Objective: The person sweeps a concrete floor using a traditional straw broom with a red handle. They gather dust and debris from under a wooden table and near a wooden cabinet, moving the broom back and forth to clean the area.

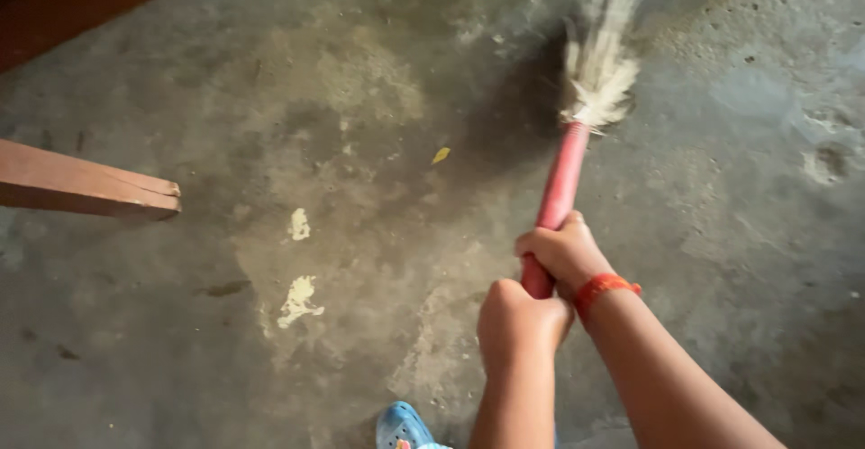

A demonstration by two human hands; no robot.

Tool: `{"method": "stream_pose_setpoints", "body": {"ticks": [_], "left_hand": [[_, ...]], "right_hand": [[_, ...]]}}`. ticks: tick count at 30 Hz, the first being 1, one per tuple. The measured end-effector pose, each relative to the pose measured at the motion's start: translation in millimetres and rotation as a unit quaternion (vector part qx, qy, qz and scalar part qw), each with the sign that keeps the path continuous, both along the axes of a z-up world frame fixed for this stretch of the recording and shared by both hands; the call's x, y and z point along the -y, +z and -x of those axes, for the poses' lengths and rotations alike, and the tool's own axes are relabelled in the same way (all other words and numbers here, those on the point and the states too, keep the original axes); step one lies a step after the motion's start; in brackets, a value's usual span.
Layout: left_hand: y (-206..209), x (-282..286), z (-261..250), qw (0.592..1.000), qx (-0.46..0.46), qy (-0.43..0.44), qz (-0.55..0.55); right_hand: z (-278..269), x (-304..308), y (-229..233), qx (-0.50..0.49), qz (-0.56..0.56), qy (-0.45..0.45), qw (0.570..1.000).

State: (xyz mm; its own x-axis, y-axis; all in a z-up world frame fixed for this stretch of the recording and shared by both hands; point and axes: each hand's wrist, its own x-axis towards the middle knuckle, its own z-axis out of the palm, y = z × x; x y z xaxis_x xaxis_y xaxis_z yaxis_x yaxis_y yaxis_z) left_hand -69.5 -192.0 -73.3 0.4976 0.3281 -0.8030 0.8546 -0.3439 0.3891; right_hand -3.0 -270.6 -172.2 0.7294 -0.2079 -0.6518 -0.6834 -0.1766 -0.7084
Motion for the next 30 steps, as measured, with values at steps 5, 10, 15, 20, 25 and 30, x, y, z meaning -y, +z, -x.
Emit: {"method": "stream_pose_setpoints", "body": {"ticks": [5, 10, 15, 20, 25, 30], "left_hand": [[22, -11, -23, 0.998, 0.056, 0.014, -0.002], [38, 5, -43, 0.996, 0.078, -0.035, 0.03], [34, 32, -46, 0.99, 0.07, -0.104, 0.06], [13, 52, -31, 0.981, 0.059, -0.179, 0.042], [-22, 40, 8, 0.986, 0.036, -0.161, 0.031], [-30, -10, 42, 0.995, -0.002, -0.097, 0.007]], "right_hand": [[-31, -17, 29, 0.035, -0.028, 0.101, 0.994], [-48, 7, 58, 0.092, -0.009, 0.069, 0.993], [-36, 53, 56, 0.086, 0.033, -0.025, 0.995], [2, 82, 29, 0.01, 0.038, -0.098, 0.994], [34, 66, 2, -0.042, 0.019, -0.106, 0.993], [58, 3, -4, -0.037, 0.027, -0.052, 0.998]]}}
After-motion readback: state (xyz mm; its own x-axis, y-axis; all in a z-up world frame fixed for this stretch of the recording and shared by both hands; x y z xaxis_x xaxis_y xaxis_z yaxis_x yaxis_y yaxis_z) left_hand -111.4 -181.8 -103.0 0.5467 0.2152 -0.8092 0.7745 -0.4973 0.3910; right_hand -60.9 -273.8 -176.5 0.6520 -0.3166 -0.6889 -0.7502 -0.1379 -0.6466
